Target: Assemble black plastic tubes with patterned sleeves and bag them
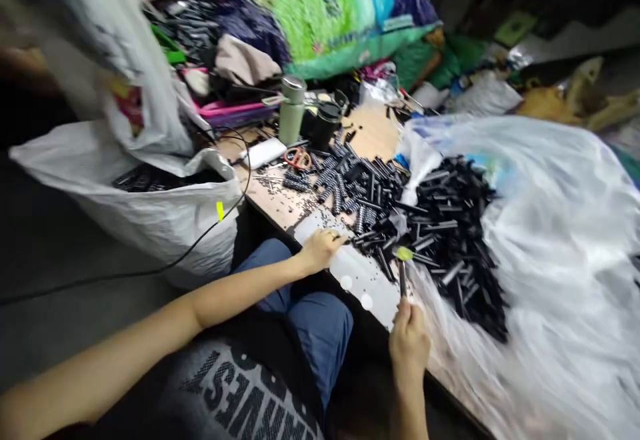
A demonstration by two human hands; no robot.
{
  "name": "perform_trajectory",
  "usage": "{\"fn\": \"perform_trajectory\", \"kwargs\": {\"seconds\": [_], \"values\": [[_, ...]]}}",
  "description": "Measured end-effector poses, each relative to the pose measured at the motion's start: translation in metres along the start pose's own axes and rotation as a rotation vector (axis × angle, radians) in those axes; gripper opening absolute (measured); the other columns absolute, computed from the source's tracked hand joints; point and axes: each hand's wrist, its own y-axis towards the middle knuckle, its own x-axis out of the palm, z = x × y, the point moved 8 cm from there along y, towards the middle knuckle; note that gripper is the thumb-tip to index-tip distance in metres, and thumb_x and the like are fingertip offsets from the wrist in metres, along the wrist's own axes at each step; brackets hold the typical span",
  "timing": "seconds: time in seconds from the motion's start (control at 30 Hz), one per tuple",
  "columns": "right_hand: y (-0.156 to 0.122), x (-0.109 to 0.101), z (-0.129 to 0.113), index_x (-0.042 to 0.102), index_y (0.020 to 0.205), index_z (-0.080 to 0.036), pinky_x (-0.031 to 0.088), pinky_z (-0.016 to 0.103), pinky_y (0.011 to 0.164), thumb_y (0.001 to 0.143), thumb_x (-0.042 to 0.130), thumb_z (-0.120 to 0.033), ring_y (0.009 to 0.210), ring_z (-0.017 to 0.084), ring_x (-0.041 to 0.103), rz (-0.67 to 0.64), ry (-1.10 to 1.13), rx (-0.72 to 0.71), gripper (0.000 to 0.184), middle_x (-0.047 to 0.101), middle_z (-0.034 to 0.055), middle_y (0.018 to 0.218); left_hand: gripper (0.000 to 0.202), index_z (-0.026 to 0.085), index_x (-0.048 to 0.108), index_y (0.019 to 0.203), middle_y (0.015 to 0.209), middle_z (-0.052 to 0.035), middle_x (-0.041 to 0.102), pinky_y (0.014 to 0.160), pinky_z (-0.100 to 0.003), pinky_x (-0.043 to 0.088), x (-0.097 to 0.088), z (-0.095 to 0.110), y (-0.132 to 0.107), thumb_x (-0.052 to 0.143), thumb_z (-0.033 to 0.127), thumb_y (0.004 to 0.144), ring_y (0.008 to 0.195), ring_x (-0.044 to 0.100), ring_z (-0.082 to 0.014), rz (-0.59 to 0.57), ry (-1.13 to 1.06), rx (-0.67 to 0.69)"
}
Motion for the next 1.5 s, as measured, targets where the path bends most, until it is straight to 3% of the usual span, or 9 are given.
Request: {"fn": "perform_trajectory", "kwargs": {"seconds": [0.2, 0.3, 0.4, 0.6, 0.73, 0.83, 1.03, 1.27, 1.5], "values": [[0.026, 0.032, 0.044, 0.05, 0.067, -0.028, 0.034, 0.036, 0.049, 0.086, 0.028, -0.062, 0.052, 0.027, 0.054, -0.041, -0.157, -0.024, 0.045, 0.061, 0.0102, 0.061, 0.035, 0.02, 0.057, 0.123, 0.102, -0.0143, 0.062, 0.085, -0.05, 0.043, -0.195, -0.165, -0.102, 0.04, 0.017, 0.092, 0.099, 0.055, -0.032, 0.435, 0.325, -0.731], [0.027, 0.035, 0.049, 0.057, 0.073, -0.026, 0.035, 0.037, 0.051, 0.087, 0.023, -0.065, 0.053, 0.027, 0.054, -0.016, -0.241, -0.047, 0.053, 0.061, 0.0114, 0.061, 0.039, 0.014, 0.056, 0.122, 0.113, -0.0189, 0.059, 0.093, -0.054, 0.039, -0.228, -0.192, -0.129, 0.052, 0.036, 0.089, 0.113, 0.048, -0.038, 0.506, 0.363, -0.868], [0.028, 0.041, 0.051, 0.063, 0.084, -0.022, 0.038, 0.038, 0.057, 0.088, 0.018, -0.067, 0.064, 0.029, 0.058, 0.01, -0.303, -0.129, 0.064, 0.065, 0.0147, 0.074, 0.044, 0.013, 0.055, 0.122, 0.111, -0.0179, 0.06, 0.093, -0.047, 0.041, -0.195, -0.181, -0.099, 0.049, 0.043, 0.09, 0.11, 0.052, -0.0345, 0.409, 0.284, -0.723], [0.019, 0.049, 0.057, 0.067, 0.097, -0.015, 0.042, 0.042, 0.074, 0.092, 0.02, -0.063, 0.088, 0.031, 0.059, 0.227, -0.368, -0.252, 0.066, 0.066, 0.0179, 0.096, 0.038, 0.012, 0.058, 0.119, 0.107, -0.0148, 0.063, 0.092, -0.034, 0.043, -0.084, -0.156, 0.035, 0.044, 0.037, 0.094, 0.104, 0.057, -0.0255, 0.05, 0.079, -0.403], [0.017, 0.051, 0.064, 0.066, 0.098, -0.015, 0.043, 0.042, 0.08, 0.092, 0.027, -0.061, 0.092, 0.031, 0.06, 0.259, -0.242, -0.219, 0.061, 0.068, 0.0165, 0.096, 0.036, 0.009, 0.059, 0.117, 0.115, -0.0179, 0.058, 0.094, -0.033, 0.041, -0.055, -0.165, 0.123, 0.036, 0.027, 0.095, 0.109, 0.054, -0.0251, -0.04, 0.144, -0.402], [0.018, 0.049, 0.067, 0.066, 0.095, -0.017, 0.044, 0.042, 0.084, 0.091, 0.033, -0.063, 0.093, 0.031, 0.06, 0.257, -0.152, -0.189, 0.056, 0.069, 0.0151, 0.096, 0.033, 0.006, 0.063, 0.11, 0.111, -0.0222, 0.058, 0.086, -0.036, 0.045, -0.037, -0.175, 0.159, 0.044, 0.026, 0.09, 0.105, 0.055, -0.0293, -0.091, 0.189, -0.436], [0.015, 0.05, 0.076, 0.065, 0.095, -0.017, 0.042, 0.04, 0.085, 0.091, 0.038, -0.06, 0.092, 0.029, 0.059, 0.266, -0.129, -0.122, 0.051, 0.068, 0.0137, 0.094, 0.029, 0.004, 0.068, 0.092, 0.105, -0.0289, 0.057, 0.077, -0.039, 0.046, 0.003, -0.185, 0.163, 0.059, 0.028, 0.078, 0.099, 0.056, -0.0367, -0.231, 0.311, -0.443], [0.013, 0.053, 0.08, 0.064, 0.095, -0.016, 0.042, 0.037, 0.084, 0.091, 0.046, -0.052, 0.092, 0.026, 0.058, 0.27, -0.108, -0.07, 0.04, 0.067, 0.0118, 0.093, 0.032, 0.004, 0.062, 0.099, 0.108, -0.0272, 0.058, 0.087, -0.045, 0.041, 0.002, -0.16, 0.164, 0.037, 0.018, 0.085, 0.107, 0.051, -0.0358, -0.181, 0.415, -0.164], [0.021, 0.038, 0.049, 0.063, 0.101, -0.015, 0.041, 0.039, 0.091, 0.088, 0.053, -0.05, 0.102, 0.026, 0.055, 0.312, 0.048, -0.105, 0.038, 0.065, 0.0138, 0.105, 0.043, 0.009, 0.053, 0.115, 0.102, -0.0186, 0.062, 0.084, -0.039, 0.045, -0.01, -0.083, 0.107, 0.031, 0.04, 0.094, 0.095, 0.059, -0.0296, 0.031, 0.124, 0.021]]}}
